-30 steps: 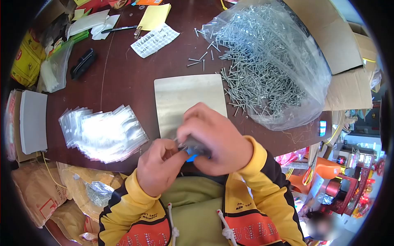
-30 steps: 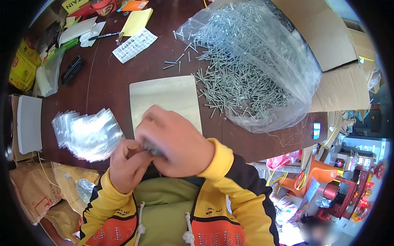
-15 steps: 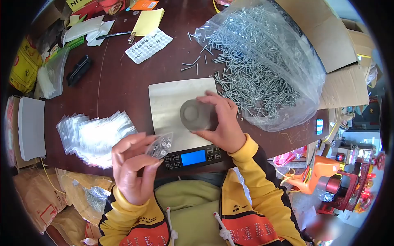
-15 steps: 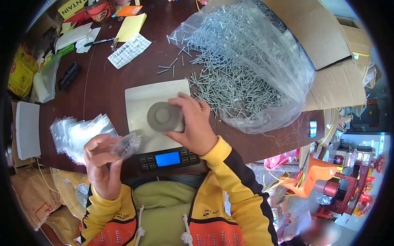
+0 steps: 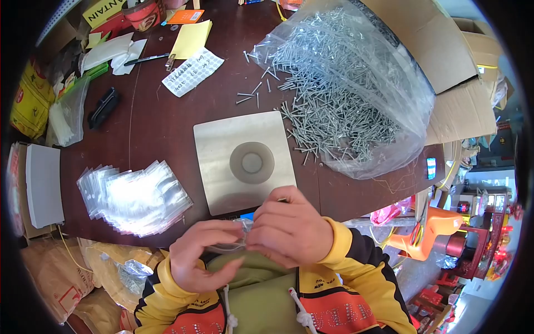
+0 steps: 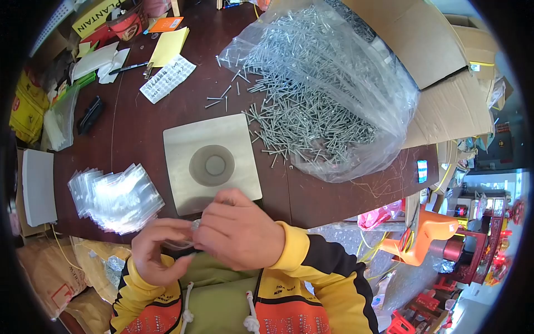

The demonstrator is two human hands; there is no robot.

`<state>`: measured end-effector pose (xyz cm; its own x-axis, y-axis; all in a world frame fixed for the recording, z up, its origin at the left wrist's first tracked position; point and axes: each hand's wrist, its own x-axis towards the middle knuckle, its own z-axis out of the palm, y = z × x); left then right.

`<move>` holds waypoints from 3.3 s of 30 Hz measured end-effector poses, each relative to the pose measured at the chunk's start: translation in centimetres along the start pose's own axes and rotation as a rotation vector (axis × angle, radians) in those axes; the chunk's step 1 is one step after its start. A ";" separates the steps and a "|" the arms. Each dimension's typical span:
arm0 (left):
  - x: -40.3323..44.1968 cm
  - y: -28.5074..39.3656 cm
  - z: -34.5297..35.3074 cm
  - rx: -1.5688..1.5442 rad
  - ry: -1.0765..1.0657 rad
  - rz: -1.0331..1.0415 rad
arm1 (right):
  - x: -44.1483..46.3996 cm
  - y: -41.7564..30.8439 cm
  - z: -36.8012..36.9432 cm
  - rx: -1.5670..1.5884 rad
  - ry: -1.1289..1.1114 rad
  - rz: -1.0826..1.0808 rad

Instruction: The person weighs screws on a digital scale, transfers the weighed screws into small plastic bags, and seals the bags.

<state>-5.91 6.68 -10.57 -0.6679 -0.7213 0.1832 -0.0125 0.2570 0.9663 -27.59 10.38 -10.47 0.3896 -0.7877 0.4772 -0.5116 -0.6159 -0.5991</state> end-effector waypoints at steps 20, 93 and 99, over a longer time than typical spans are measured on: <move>-0.9 1.4 -1.4 -0.054 0.081 -0.242 | -1.1 -0.4 -0.5 0.103 0.054 -0.086; -4.0 -4.4 -5.0 0.647 0.466 -0.121 | -5.6 13.8 -9.6 -0.411 0.395 0.815; -4.3 -2.6 -4.4 0.563 0.450 -0.232 | -6.1 12.9 -8.9 -0.322 0.379 0.788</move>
<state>0.24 6.27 -13.04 -0.2346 -0.9590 0.1589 -0.5745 0.2687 0.7732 -43.35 7.31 -15.42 -0.4077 -0.8862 0.2202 -0.7316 0.1727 -0.6595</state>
